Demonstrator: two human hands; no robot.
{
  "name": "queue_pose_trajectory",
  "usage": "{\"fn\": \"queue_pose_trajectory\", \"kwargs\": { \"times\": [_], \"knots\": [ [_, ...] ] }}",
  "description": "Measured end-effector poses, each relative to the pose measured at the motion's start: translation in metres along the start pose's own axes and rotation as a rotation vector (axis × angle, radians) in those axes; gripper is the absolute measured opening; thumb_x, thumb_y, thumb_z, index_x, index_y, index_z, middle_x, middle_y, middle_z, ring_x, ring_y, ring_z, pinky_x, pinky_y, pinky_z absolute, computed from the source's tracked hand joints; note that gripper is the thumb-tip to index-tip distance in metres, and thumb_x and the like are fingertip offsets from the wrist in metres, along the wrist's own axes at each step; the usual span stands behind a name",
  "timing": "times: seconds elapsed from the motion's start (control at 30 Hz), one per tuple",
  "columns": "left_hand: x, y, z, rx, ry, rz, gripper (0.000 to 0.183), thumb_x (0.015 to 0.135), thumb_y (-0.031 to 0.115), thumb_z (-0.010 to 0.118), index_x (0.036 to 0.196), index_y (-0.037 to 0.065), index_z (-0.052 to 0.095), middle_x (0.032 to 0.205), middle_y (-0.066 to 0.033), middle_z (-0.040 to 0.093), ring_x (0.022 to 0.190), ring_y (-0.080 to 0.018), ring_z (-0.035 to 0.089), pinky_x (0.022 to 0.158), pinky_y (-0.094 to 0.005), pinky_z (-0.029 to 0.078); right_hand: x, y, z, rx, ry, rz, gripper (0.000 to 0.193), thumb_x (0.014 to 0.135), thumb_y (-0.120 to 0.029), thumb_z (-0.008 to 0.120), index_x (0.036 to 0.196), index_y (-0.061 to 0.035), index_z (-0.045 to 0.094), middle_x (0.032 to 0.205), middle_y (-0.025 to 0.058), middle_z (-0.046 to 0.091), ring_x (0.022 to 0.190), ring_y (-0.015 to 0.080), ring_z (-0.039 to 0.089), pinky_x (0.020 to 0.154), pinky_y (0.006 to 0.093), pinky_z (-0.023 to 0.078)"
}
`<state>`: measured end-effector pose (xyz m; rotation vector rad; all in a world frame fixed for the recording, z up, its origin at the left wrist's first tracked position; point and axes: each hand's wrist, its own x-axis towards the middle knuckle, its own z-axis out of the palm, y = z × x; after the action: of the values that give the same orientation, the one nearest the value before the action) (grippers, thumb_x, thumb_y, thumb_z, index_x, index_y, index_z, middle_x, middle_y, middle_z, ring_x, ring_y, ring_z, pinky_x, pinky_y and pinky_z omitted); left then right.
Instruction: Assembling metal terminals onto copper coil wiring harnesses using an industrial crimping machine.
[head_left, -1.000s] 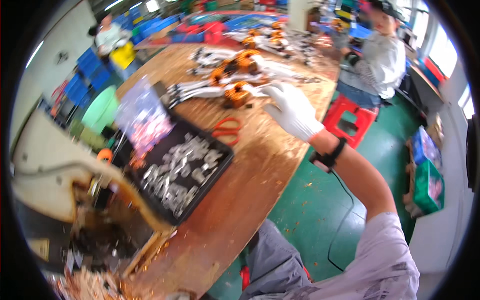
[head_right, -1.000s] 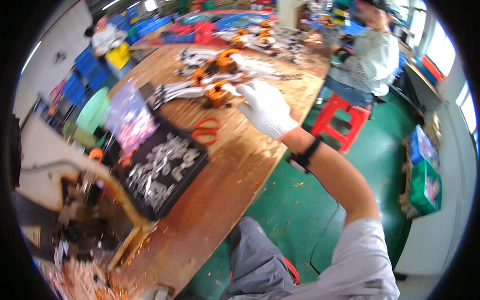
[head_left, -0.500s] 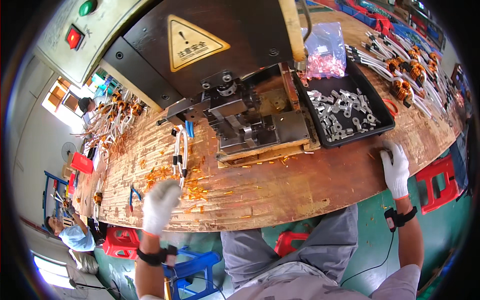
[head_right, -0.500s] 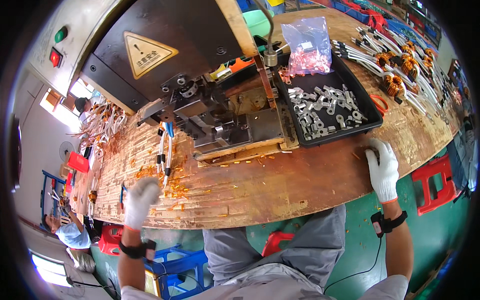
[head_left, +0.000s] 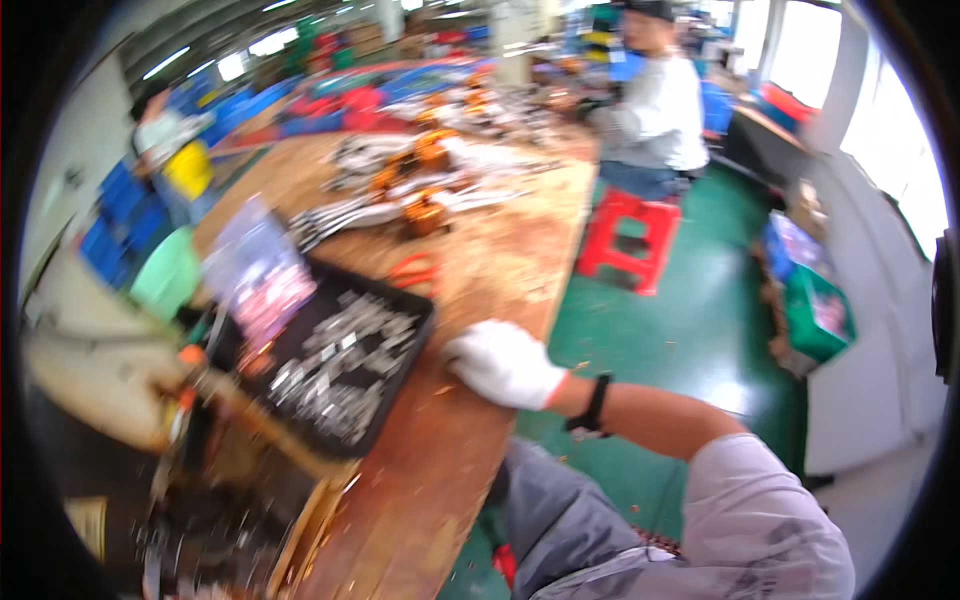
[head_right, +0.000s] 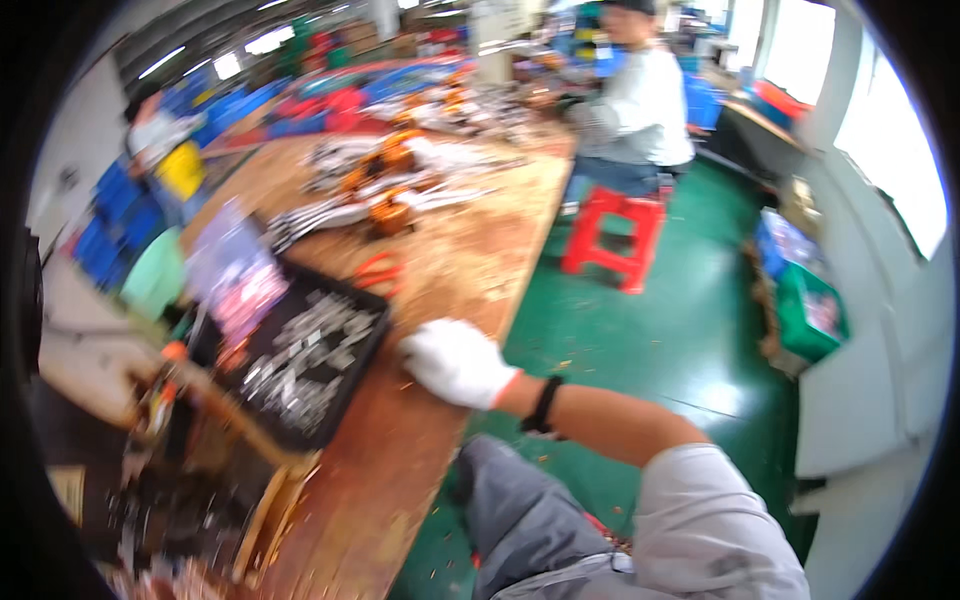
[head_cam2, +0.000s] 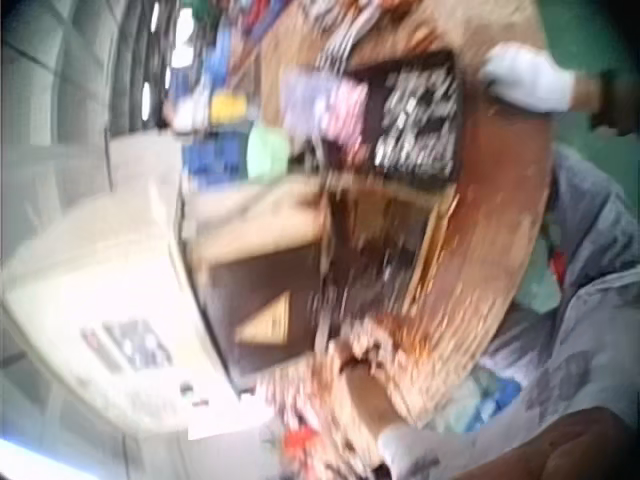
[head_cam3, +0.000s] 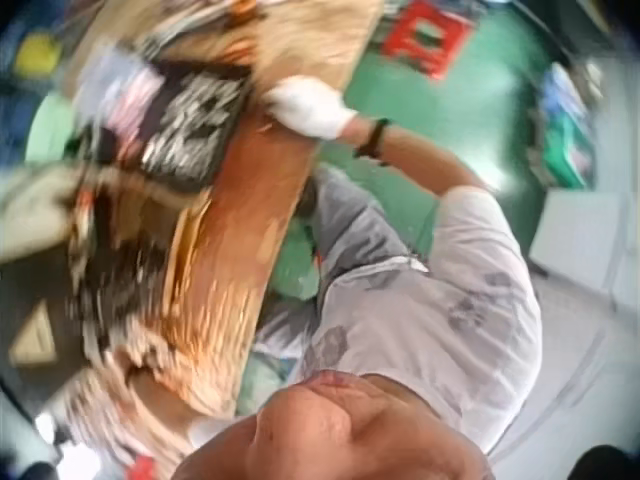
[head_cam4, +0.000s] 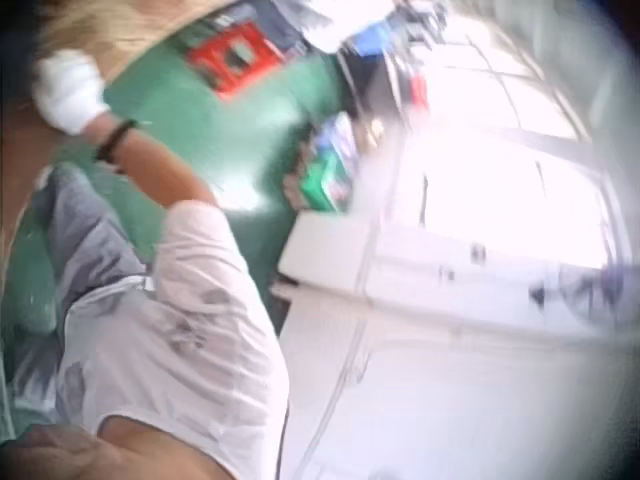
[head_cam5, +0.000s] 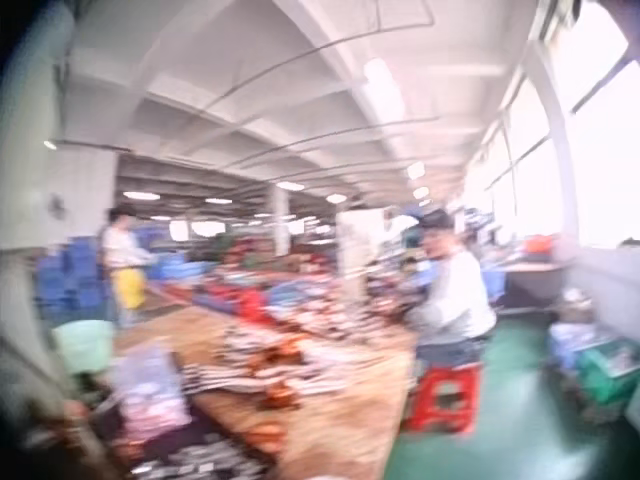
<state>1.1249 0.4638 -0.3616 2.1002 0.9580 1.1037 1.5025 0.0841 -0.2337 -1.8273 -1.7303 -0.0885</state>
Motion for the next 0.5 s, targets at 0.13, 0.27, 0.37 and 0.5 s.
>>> {"fn": "queue_pose_trajectory", "kwargs": {
  "times": [0.13,0.27,0.37,0.5],
  "knots": [
    [0.015,0.007,0.068,-0.264,0.068,-0.030,0.052,0.092,0.029,0.074,0.135,0.002,0.065,0.130,-0.0144,0.071,0.117,-0.0281,0.069,0.099,-0.0376,0.055,-0.020,0.027,-0.005,0.029,0.115,0.012,0.017,0.095,-0.023,0.069,0.109,-0.0133,0.069,0.099,0.0112,0.067,0.098,0.0343,0.067,0.086,0.0464,0.055],
    [-0.034,-0.026,-0.033,-0.354,0.221,-0.170,0.051,0.095,0.032,0.070,0.137,0.004,0.064,0.133,-0.0140,0.070,0.119,-0.0291,0.068,0.099,-0.0385,0.054,-0.021,0.026,-0.010,0.039,0.106,0.031,0.016,0.096,-0.024,0.068,0.109,-0.0143,0.069,0.101,0.0097,0.067,0.100,0.0328,0.067,0.088,0.0440,0.054],
    [-0.075,-0.017,-0.134,-0.395,0.338,-0.277,0.050,0.098,0.034,0.067,0.138,0.005,0.063,0.135,-0.0137,0.069,0.121,-0.0299,0.067,0.100,-0.0391,0.054,-0.021,0.026,-0.007,0.059,0.083,0.040,0.016,0.097,-0.024,0.067,0.109,-0.0144,0.070,0.102,0.0096,0.068,0.102,0.0323,0.067,0.089,0.0433,0.054],
    [-0.114,0.037,-0.257,-0.452,0.485,-0.406,0.050,0.101,0.037,0.063,0.140,0.006,0.062,0.137,-0.0133,0.067,0.123,-0.0310,0.065,0.101,-0.0400,0.054,-0.018,0.028,-0.005,0.061,0.068,0.048,0.016,0.097,-0.025,0.067,0.110,-0.0146,0.071,0.103,0.0099,0.068,0.103,0.0323,0.067,0.091,0.0432,0.054]
  ]
}}
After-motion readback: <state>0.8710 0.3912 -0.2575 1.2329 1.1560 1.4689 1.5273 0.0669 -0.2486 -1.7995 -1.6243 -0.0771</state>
